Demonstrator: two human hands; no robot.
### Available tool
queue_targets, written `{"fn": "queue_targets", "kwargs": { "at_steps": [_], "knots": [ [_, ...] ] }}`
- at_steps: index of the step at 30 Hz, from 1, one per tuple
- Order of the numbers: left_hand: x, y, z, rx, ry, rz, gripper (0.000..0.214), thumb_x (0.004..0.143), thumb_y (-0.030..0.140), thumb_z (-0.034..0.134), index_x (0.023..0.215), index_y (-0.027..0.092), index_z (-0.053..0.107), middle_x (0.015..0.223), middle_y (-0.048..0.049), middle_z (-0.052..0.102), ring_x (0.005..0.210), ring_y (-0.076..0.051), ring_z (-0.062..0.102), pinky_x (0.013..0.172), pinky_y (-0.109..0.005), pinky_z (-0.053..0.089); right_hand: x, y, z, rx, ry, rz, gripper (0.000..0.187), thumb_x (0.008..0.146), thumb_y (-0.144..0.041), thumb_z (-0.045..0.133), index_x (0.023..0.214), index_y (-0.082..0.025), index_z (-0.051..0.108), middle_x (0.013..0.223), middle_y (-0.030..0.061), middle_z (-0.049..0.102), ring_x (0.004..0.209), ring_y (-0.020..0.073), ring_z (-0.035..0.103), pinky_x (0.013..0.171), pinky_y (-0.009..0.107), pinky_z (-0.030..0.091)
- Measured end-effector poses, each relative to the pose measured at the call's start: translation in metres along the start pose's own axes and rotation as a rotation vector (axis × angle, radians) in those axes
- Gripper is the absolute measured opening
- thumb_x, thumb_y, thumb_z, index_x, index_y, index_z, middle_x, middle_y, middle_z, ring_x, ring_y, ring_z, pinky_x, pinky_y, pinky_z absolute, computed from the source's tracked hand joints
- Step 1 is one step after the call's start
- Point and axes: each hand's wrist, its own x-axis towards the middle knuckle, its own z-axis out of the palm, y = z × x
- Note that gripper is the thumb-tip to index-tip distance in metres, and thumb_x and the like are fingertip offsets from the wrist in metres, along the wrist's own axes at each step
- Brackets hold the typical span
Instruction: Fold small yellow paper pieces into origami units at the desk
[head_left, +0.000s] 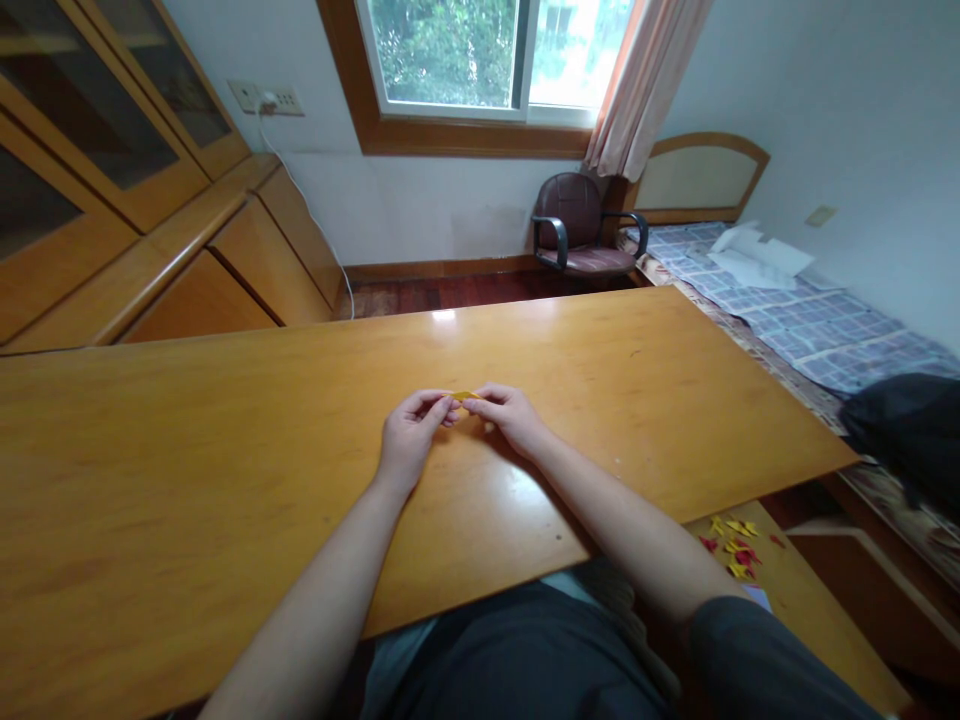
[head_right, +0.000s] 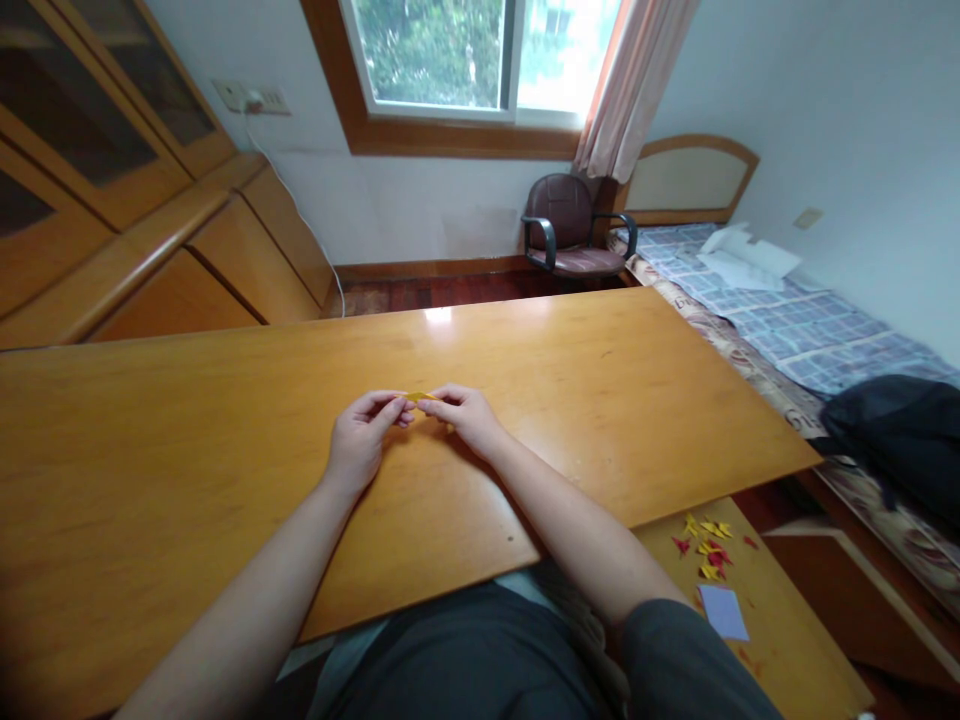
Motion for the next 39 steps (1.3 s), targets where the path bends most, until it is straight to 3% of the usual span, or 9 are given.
{"fn": "queue_targets", "kwargs": {
  "at_steps": [4,9,17,24,34,39],
  "knots": [
    [-0.0011,-0.0002,-0.0009,0.018,-0.004,0.014,0.027,0.080,0.040,0.075,0.092,0.016,0.071,0.083,-0.0052,0.076,0.071,-0.016,0.069,0.070,-0.027,0.055,0.0006,0.0018,-0.0004,-0.013,-0.004,-0.017,0.030,0.068,-0.046,0.081,0.073,-0.017,0.071,0.066,-0.0028,0.060,0.060,0.0107,0.048,0.059,0.025,0.035],
    [-0.0022,0.0025,-0.0030,0.147,0.008,0.050,0.025,0.081,0.040,0.073,0.091,0.017,0.073,0.084,-0.0053,0.076,0.072,-0.016,0.070,0.071,-0.028,0.055,0.0017,0.0032,-0.0026,-0.095,0.034,-0.184,0.026,0.073,-0.040,0.079,0.090,-0.021,0.075,0.087,0.0011,0.068,0.076,0.0138,0.057,0.073,0.027,0.043],
    [-0.0012,0.0013,-0.0047,0.259,-0.056,0.115,0.022,0.083,0.039,0.072,0.090,0.018,0.075,0.085,-0.0044,0.075,0.072,-0.016,0.070,0.071,-0.026,0.055,-0.0002,-0.0038,-0.0042,-0.273,0.054,-0.376,0.015,0.081,-0.035,0.074,0.080,-0.021,0.076,0.083,0.0045,0.069,0.080,0.0179,0.061,0.074,0.030,0.045],
    [-0.0008,0.0007,-0.0022,0.129,-0.046,0.021,0.028,0.078,0.042,0.076,0.088,0.016,0.073,0.080,-0.0043,0.074,0.069,-0.016,0.068,0.068,-0.026,0.055,-0.0014,-0.0031,-0.0023,-0.219,0.065,-0.303,0.021,0.079,-0.042,0.075,0.077,-0.020,0.075,0.081,0.0041,0.070,0.079,0.0182,0.061,0.077,0.031,0.046],
    [0.0011,-0.0007,-0.0018,0.036,-0.058,-0.027,0.029,0.075,0.042,0.078,0.086,0.017,0.070,0.074,-0.0019,0.071,0.067,-0.015,0.065,0.066,-0.026,0.053,-0.0002,-0.0014,-0.0005,0.010,0.020,-0.104,0.022,0.068,-0.040,0.081,0.075,-0.020,0.074,0.078,0.0003,0.070,0.078,0.0160,0.060,0.082,0.031,0.046],
    [0.0014,-0.0008,-0.0010,0.011,-0.072,-0.041,0.027,0.075,0.040,0.078,0.086,0.017,0.070,0.072,-0.0008,0.070,0.066,-0.014,0.064,0.065,-0.025,0.052,0.0013,0.0013,-0.0004,0.052,0.007,-0.075,0.021,0.068,-0.039,0.082,0.076,-0.021,0.074,0.079,0.0000,0.071,0.077,0.0152,0.061,0.082,0.031,0.047]
  ]
}}
